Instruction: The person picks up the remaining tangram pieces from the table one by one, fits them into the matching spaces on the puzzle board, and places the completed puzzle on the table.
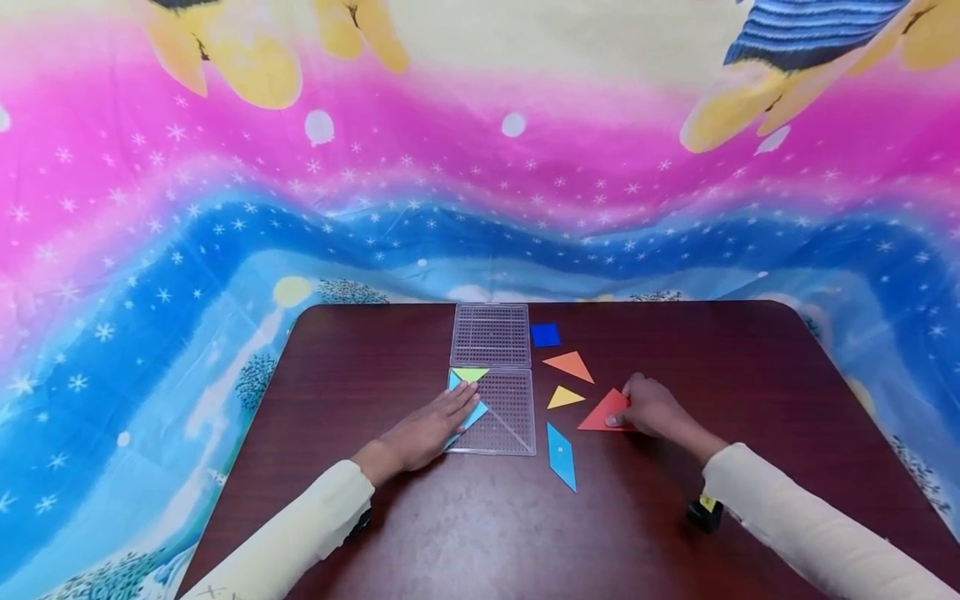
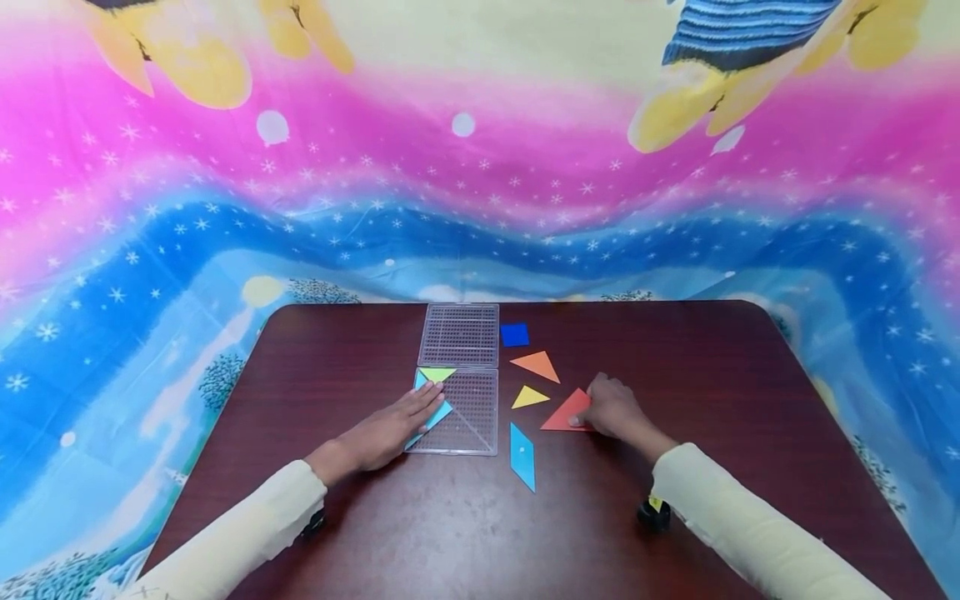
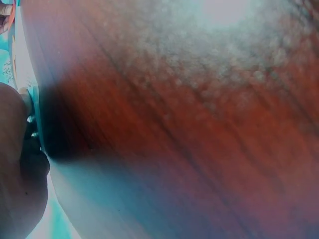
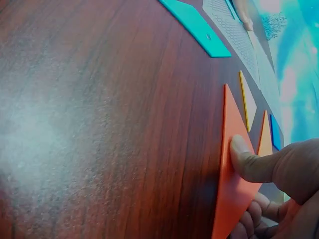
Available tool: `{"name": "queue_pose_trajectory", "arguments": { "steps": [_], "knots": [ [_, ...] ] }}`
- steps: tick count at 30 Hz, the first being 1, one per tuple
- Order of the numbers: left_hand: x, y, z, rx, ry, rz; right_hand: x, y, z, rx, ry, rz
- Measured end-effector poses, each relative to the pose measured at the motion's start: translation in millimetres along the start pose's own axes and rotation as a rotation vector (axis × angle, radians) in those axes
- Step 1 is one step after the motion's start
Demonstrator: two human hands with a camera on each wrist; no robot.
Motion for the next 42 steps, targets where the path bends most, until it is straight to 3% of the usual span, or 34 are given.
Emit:
{"name": "queue_pose_trajectory", "arguments": {
  "steps": [13, 18, 25, 27, 34, 42],
  "knots": [
    [-0.3, 2.7, 0.7, 0.009, 0.010, -0.024, -1, 15, 23, 0.087, 0.243, -0.032],
    [0.2, 2.4, 0.2, 0.029, 0.007, -0.013, 0, 22, 30, 0.130, 0.229, -0.058],
    [-0.3, 4.2, 1.5, 0.025, 0.005, -0.018, 2, 26, 26, 0.384, 0.141, -0.095],
    [-0.5, 5.0, 1.7, 0.022, 0.008, -0.021, 1, 28, 22, 0.409, 0.148, -0.096],
    [-0.9, 6.6, 2.5, 0.019, 0.011, -0.020, -4, 33, 4, 0.437, 0.191, -0.095],
    [-0.7, 5.2, 2.7, 0.016, 0.013, -0.018, -5, 35, -10, 0.434, 0.179, -0.087]
  ]
}}
Point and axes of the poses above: each hand's wrist, its own x-axis towards the middle knuckle, its own y-axis out of the back of the hand, z = x × y, the point moved 1 cm from there along x, towards the middle knuckle, and after that the axes turned 9 degrees about x, right-handed, at the moved point
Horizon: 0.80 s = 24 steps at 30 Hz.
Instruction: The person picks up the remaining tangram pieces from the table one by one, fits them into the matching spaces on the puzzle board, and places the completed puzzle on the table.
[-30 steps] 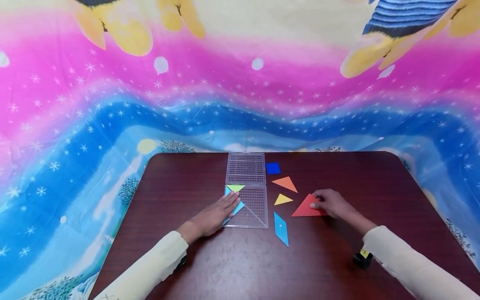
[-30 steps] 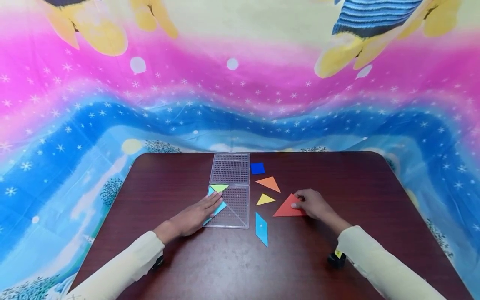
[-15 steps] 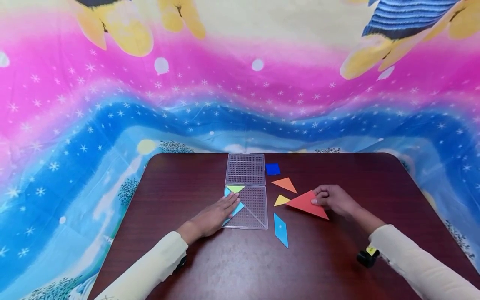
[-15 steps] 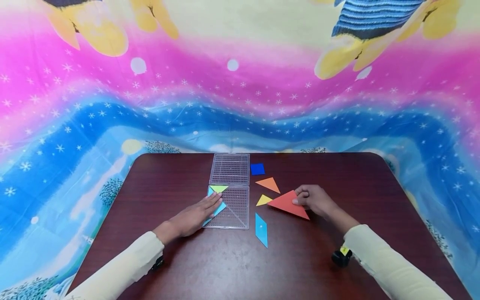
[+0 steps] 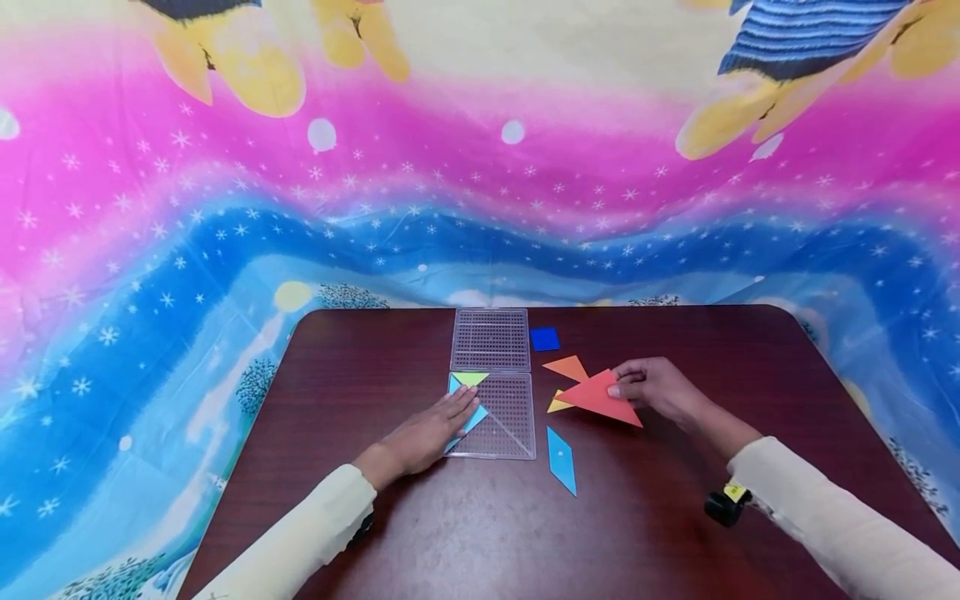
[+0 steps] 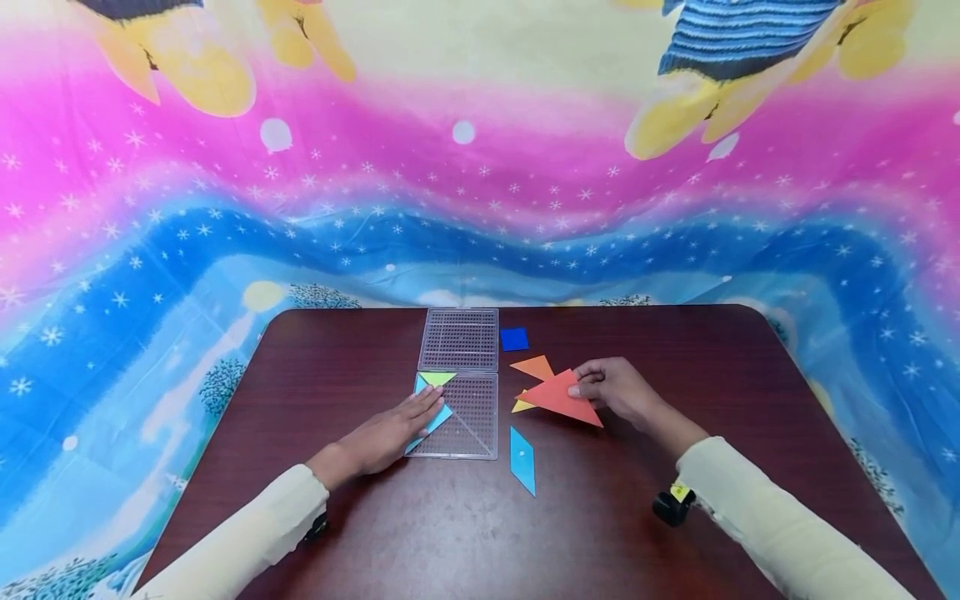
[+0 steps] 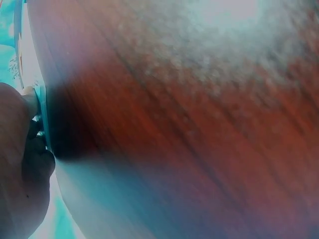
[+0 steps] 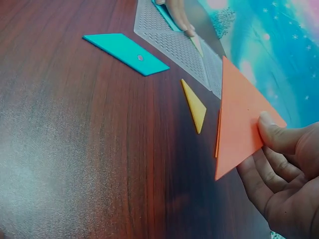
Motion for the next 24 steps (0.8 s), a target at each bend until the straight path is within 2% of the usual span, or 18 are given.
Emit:
{"name": "queue_pose_trajectory", "arguments": {
  "steps": [16, 24],
  "knots": [
    [1.9, -3.4, 1.8, 0.059, 0.009, 0.016, 8, -6, -11, -0.033, 0.006, 0.015],
    [1.1, -2.5, 2.4, 0.069, 0.010, 0.003, 11, -14, -21, -0.019, -0.014, 0.013]
  ]
}}
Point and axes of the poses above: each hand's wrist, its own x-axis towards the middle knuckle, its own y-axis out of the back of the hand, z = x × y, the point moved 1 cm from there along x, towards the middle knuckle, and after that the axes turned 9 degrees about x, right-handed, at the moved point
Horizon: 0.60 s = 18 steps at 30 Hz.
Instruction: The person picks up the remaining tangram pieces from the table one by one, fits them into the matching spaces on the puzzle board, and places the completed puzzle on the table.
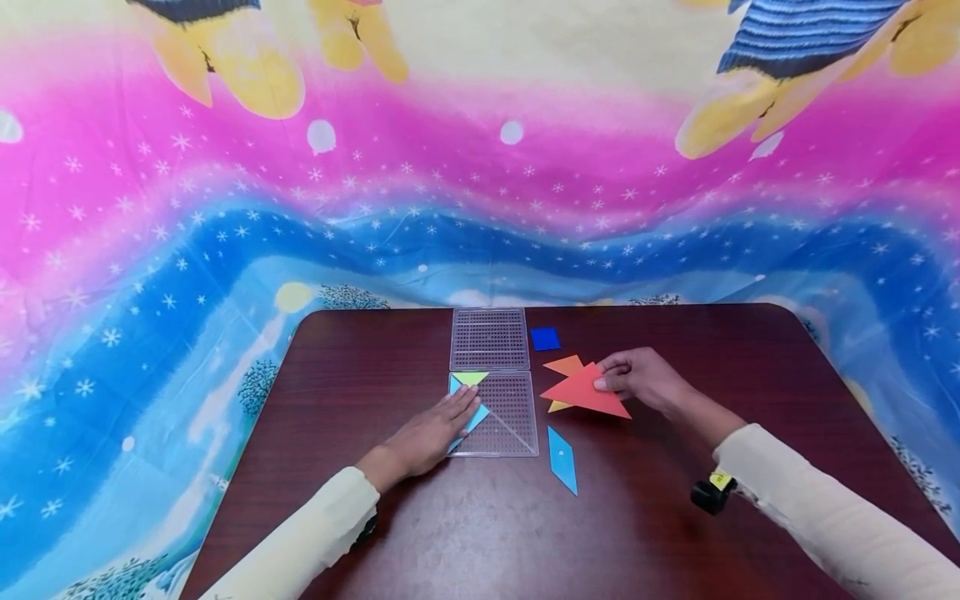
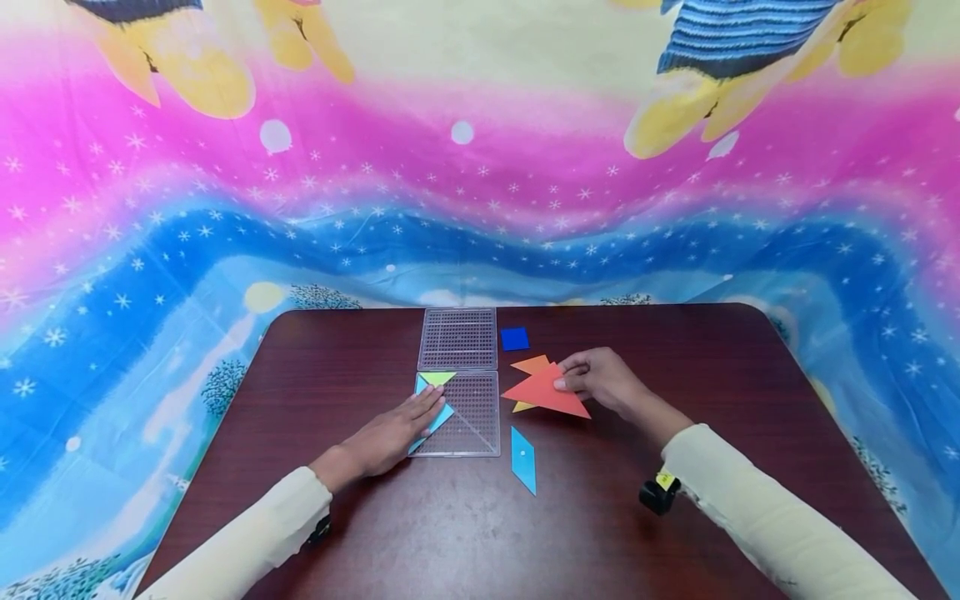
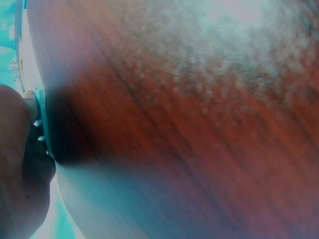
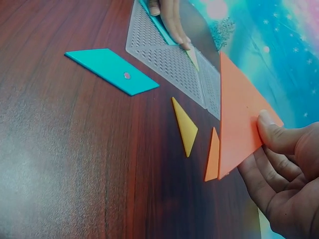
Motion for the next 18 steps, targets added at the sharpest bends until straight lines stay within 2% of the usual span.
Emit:
{"name": "queue_pose_trajectory", "arguments": {
  "steps": [18],
  "knots": [
    [-0.5, -2.8, -1.2, 0.011, 0.006, 0.001, 9, -15, -14, 0.009, 0.023, -0.018]
  ]
}}
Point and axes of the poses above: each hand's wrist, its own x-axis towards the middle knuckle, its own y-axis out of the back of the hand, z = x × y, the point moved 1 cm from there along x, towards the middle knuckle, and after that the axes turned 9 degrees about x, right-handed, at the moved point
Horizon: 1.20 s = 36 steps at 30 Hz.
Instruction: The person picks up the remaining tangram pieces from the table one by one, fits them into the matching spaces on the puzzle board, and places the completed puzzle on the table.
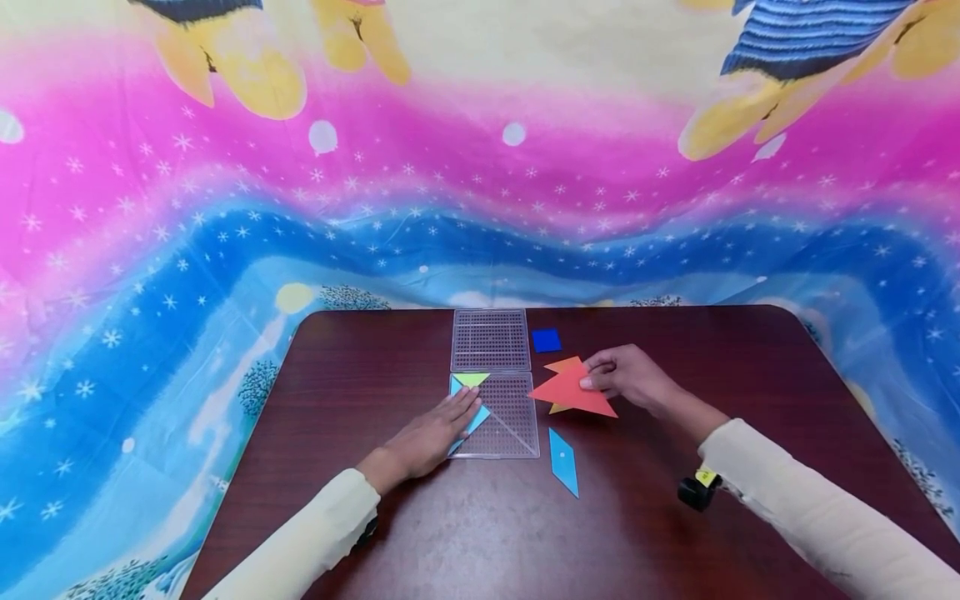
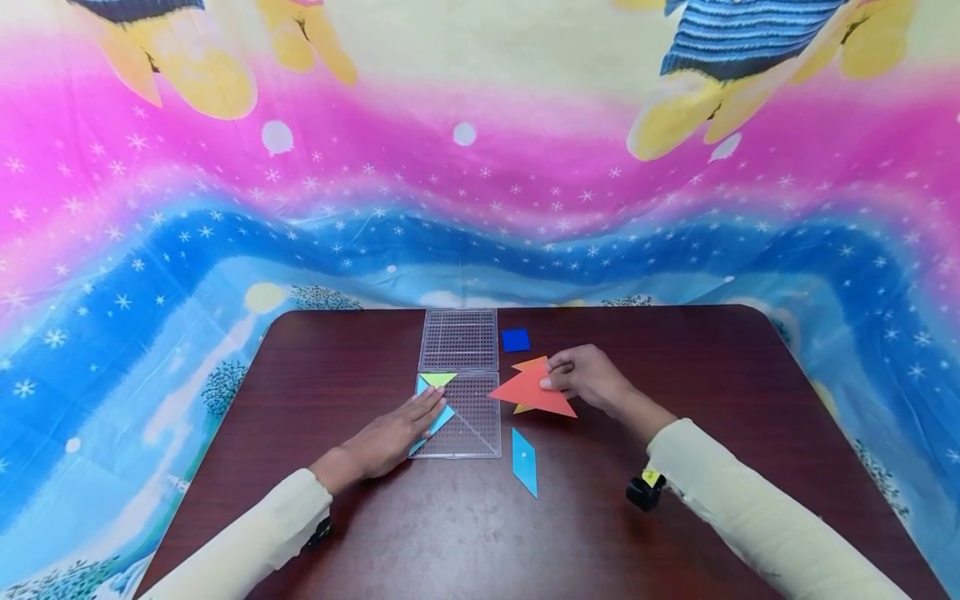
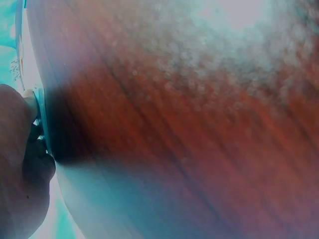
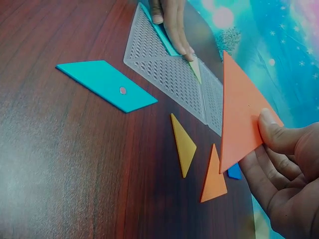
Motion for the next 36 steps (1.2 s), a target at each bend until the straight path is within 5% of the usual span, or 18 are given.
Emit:
{"name": "queue_pose_trajectory", "arguments": {
  "steps": [13, 36],
  "knots": [
    [0.2, -0.9, -1.7, -0.054, 0.006, -0.018, 6, -13, -11, -0.001, 0.018, -0.004],
    [1.1, -0.3, 1.3, 0.107, 0.000, -0.048, 12, -26, -24, 0.012, 0.017, -0.013]
  ]
}}
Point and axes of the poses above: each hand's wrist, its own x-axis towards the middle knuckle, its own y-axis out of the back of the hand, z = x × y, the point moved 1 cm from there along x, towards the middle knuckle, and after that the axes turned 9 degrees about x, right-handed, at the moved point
